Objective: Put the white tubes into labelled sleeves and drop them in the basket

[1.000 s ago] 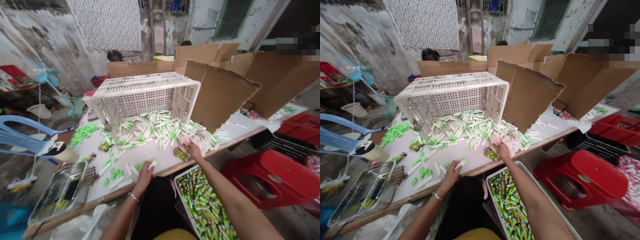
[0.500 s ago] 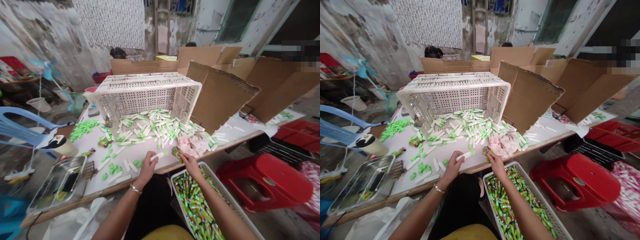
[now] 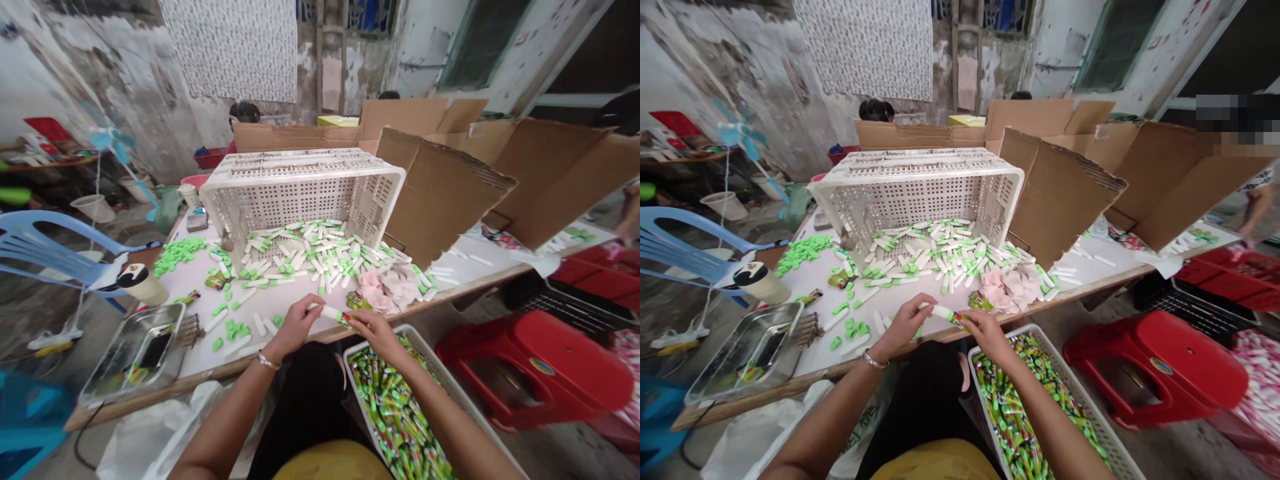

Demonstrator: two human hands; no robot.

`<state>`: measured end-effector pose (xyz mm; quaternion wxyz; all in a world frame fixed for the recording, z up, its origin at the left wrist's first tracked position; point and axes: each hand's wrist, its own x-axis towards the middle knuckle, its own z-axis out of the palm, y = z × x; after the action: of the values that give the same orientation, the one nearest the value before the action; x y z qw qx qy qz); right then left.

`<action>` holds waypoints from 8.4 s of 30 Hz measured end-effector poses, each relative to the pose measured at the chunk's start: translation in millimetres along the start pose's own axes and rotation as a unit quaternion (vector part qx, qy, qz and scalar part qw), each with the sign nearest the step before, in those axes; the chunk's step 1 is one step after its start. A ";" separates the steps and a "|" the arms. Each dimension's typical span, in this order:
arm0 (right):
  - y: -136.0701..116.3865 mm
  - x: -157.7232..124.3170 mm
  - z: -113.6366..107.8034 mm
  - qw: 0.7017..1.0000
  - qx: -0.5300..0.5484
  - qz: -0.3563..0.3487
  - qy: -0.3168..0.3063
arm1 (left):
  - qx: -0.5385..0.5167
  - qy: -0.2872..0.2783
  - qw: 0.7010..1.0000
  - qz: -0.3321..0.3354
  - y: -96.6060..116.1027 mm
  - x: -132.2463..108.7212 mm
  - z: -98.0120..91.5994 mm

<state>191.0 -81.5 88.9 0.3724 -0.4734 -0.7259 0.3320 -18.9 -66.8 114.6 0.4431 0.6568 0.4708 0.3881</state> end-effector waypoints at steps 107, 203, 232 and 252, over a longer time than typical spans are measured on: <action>-28.6 -16.1 62.8 0.773 0.591 0.173 0.156 | -0.022 0.015 1.000 0.005 12.6 -27.4 74.6; 94.4 13.7 -47.9 0.903 -0.094 0.342 0.243 | -0.076 0.161 0.980 -0.093 -33.9 -6.3 41.2; -18.1 18.0 1.0 0.918 -0.331 -0.151 -0.157 | 0.059 0.035 0.997 -0.047 -23.3 11.7 35.4; -33.6 -22.5 34.3 0.924 -0.363 0.028 -0.120 | -0.248 -0.018 0.961 -0.120 4.0 1.7 56.7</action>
<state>153.1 -118.1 94.6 0.0754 -0.5530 -0.8224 0.1104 35.2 -78.1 101.2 0.6438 0.4721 0.4271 0.4244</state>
